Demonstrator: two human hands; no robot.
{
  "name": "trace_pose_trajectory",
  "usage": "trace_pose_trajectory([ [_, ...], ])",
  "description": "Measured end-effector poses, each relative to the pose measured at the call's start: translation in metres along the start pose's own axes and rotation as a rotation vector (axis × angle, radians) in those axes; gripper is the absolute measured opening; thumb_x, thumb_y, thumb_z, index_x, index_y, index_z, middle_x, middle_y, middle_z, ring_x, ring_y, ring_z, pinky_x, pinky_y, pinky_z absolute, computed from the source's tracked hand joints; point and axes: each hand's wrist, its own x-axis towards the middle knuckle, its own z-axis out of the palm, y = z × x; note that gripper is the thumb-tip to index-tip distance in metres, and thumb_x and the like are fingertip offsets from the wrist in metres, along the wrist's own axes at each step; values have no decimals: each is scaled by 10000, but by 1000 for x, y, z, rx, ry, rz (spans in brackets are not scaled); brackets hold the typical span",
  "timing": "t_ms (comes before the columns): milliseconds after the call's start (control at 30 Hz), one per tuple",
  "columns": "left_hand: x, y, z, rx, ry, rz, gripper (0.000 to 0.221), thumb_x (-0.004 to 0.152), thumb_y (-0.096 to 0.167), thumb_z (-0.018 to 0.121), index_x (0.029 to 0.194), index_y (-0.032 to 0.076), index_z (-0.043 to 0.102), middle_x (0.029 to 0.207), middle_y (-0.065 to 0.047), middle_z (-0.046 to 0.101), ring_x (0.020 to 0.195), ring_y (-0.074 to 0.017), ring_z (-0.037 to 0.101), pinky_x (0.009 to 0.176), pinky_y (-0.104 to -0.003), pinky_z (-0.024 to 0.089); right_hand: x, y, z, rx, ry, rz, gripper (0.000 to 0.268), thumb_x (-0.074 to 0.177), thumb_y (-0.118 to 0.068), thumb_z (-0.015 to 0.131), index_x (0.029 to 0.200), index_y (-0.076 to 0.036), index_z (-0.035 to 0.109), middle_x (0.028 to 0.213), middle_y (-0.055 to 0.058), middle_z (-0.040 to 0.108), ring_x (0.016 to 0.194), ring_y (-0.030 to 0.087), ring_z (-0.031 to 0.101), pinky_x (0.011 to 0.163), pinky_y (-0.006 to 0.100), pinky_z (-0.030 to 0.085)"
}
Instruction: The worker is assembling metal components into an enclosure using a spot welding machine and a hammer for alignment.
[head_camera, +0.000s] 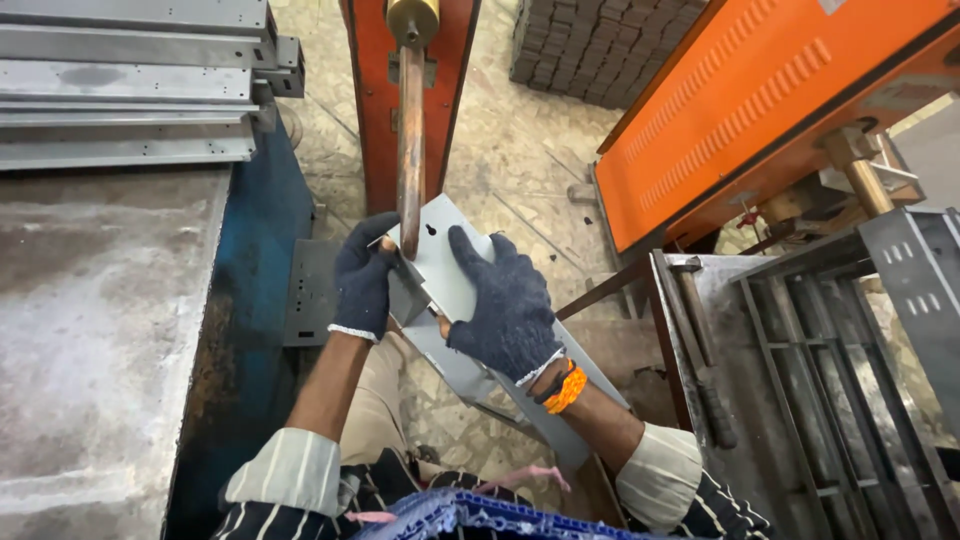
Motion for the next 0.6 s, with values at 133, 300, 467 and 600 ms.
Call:
trace_pose_trajectory([
  [133,3,-1,3,87,-15,159,283,1010,142,666,1273,39,669,1196,-19,697,1079,-105,627,952,-267,494,5,-3,0,-12,-49,23,1066,546,-410,899,1503,-202,478,1370,362,497,1105,492,586,930,536,495],
  [300,-3,-2,13,113,93,108,276,1016,191,641,1253,55,679,1159,0,704,995,-83,636,888,-251,509,6,-7,-5,-40,-107,50,1092,544,-415,906,1514,-198,455,1369,366,490,1091,487,590,923,533,495],
  [467,-4,1,15,130,117,217,219,1075,178,643,1223,31,709,1075,-8,681,964,-92,585,876,-261,475,5,-5,-3,-54,-79,34,1118,518,-426,918,1513,-204,459,1373,364,494,1096,491,589,924,535,493],
  [600,-17,37,5,133,-38,102,339,970,175,715,1274,34,662,1166,-45,711,1092,-158,655,981,-307,528,4,-6,-3,-39,-86,42,1143,498,-412,923,1517,-201,450,1376,362,493,1098,493,587,932,536,488],
])
